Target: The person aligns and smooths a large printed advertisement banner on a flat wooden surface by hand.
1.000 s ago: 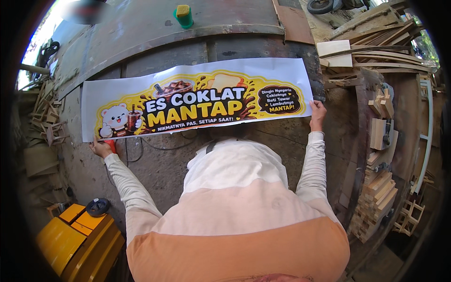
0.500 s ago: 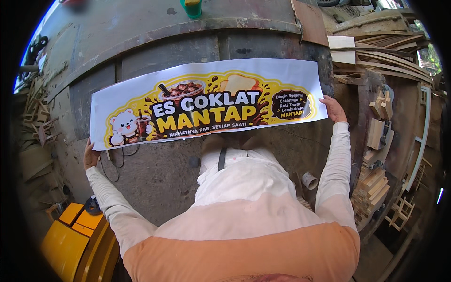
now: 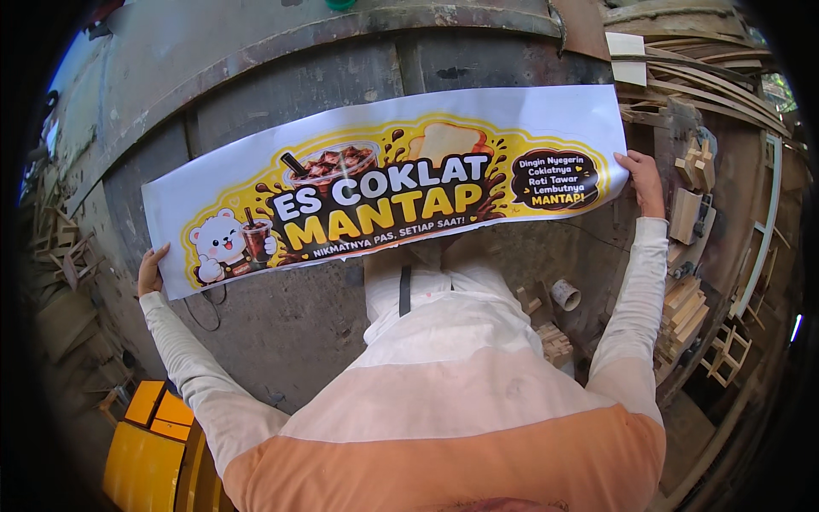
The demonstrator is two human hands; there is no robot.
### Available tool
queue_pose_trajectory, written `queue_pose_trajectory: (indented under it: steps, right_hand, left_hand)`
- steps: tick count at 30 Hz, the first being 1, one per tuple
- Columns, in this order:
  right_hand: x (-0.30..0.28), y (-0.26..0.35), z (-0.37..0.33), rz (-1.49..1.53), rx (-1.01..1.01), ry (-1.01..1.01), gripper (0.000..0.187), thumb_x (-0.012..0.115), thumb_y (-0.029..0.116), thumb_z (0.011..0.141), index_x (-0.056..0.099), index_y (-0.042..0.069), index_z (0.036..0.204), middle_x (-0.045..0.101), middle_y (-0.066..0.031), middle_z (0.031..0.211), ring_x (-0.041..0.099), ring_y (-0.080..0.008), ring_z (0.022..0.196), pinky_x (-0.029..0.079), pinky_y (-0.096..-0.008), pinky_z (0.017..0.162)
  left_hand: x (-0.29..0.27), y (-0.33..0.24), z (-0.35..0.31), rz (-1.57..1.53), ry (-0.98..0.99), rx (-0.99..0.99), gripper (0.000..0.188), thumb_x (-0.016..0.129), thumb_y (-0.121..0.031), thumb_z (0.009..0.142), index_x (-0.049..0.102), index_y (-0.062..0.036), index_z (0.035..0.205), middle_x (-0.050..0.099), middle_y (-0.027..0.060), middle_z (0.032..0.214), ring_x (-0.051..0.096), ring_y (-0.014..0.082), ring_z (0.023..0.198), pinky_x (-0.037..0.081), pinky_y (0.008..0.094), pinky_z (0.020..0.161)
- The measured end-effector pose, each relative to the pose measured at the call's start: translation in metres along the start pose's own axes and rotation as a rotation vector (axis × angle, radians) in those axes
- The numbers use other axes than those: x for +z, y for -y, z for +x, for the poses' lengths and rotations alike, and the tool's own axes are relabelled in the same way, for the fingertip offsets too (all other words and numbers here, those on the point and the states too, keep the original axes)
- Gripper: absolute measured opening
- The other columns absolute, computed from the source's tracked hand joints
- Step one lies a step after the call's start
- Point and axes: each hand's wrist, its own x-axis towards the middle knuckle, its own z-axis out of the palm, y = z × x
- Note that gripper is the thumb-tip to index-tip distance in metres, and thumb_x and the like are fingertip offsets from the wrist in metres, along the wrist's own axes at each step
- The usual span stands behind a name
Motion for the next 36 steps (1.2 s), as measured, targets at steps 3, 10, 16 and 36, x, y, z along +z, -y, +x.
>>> queue_pose_trajectory:
  steps: [3, 10, 16, 36]
  right_hand:
    - [-0.011, 0.022, -0.026, -0.027, -0.051, -0.062, 0.022, 0.072, 0.019, 0.083, 0.069, -0.003, 0.083, 0.058, 0.0035, 0.072, 0.048, -0.0058, 0.067, 0.039, -0.0246, 0.063]
    - [-0.032, 0.012, -0.036, 0.017, -0.116, -0.059, 0.022, 0.071, 0.018, 0.086, 0.066, -0.002, 0.077, 0.060, 0.0024, 0.071, 0.050, -0.0042, 0.062, 0.039, -0.0240, 0.056]
    - [-0.026, -0.049, -0.004, 0.136, -0.134, -0.009, 0.023, 0.071, 0.018, 0.086, 0.069, -0.005, 0.091, 0.065, 0.0001, 0.077, 0.056, -0.0056, 0.065, 0.044, -0.0244, 0.059]
    - [0.005, -0.091, 0.026, -0.023, -0.270, -0.112, 0.019, 0.072, 0.017, 0.085, 0.070, -0.002, 0.082, 0.066, -0.0032, 0.070, 0.058, -0.0102, 0.060, 0.045, -0.0295, 0.054]
  left_hand:
    - [0.000, 0.007, -0.006, -0.016, -0.039, 0.068, 0.029, 0.071, -0.014, 0.086, 0.065, 0.0026, 0.110, 0.070, 0.0079, 0.102, 0.067, 0.0160, 0.084, 0.052, 0.0286, 0.079]
    - [-0.003, 0.013, -0.031, -0.084, -0.133, 0.221, 0.028, 0.072, -0.016, 0.087, 0.065, 0.0029, 0.107, 0.070, 0.0075, 0.099, 0.066, 0.0152, 0.083, 0.052, 0.0278, 0.075]
    - [0.000, 0.017, -0.045, -0.091, -0.158, 0.271, 0.030, 0.071, -0.017, 0.088, 0.064, 0.0045, 0.108, 0.069, 0.0095, 0.103, 0.065, 0.0168, 0.088, 0.051, 0.0286, 0.079]
    - [-0.006, 0.015, -0.047, -0.019, -0.242, 0.239, 0.043, 0.071, -0.022, 0.089, 0.058, 0.0019, 0.123, 0.063, 0.0112, 0.117, 0.062, 0.0224, 0.105, 0.051, 0.0345, 0.089]
